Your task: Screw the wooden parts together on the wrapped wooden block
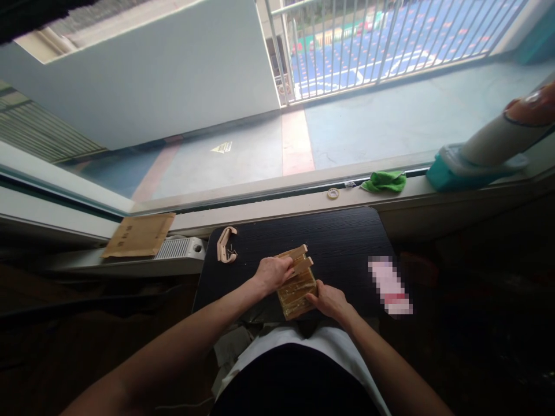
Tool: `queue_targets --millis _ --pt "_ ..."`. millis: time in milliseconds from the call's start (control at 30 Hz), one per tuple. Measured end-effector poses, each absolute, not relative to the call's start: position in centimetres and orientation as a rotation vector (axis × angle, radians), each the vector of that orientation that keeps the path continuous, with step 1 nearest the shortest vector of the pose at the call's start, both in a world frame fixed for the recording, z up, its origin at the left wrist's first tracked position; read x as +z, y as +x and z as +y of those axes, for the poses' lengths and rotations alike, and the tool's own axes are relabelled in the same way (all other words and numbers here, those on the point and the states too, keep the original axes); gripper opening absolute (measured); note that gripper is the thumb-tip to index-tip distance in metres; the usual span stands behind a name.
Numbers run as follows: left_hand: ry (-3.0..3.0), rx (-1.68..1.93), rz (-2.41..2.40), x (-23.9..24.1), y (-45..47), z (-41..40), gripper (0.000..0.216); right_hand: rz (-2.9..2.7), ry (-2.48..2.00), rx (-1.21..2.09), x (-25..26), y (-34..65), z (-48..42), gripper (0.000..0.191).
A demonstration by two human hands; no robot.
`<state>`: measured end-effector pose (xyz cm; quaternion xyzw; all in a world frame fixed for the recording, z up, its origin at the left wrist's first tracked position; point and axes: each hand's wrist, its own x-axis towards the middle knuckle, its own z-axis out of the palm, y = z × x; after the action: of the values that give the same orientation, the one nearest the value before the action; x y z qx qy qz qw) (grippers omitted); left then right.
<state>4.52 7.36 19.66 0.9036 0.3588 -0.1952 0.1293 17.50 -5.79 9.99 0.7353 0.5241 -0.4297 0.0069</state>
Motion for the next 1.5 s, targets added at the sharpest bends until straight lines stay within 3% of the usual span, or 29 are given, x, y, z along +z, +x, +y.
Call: queue_targets --millis 100,333,500,800,1133,1300,1500 --pt "2.42 -0.514 1.344 19.3 4.4 7.6 0.033 1.643 2.295 -1.327 9.9 17.4 -5.8 0.047" --pt "2.032 -0.357 1.555 17.5 3.7 7.9 0.024 1.647 2.303 -1.307 9.6 17.3 -6.0 0.046" --pt "2.339 -0.425 1.397 17.5 4.0 8.1 0.022 1.668 2.325 -1.322 9.6 17.4 -6.1 0.045" --pt "2.746 -0.58 0.615 18.9 3.4 8.7 0.023 1.621 2.309 -1.369 9.9 17.5 -5.9 0.044" --pt "2.034 -0.431 1.497 18.2 3.7 8.7 0.032 1.63 2.288 -1.348 10.2 17.6 -5.7 0.045" --pt "2.107 -0.47 1.471 18.0 3.7 8.9 0.024 1.629 2.281 -1.339 10.2 17.6 -5.8 0.046" --pt "2.543 -0.559 1.068 19.0 4.4 7.7 0.02 1.625 2.273 -1.363 10.1 17.7 -5.6 0.046"
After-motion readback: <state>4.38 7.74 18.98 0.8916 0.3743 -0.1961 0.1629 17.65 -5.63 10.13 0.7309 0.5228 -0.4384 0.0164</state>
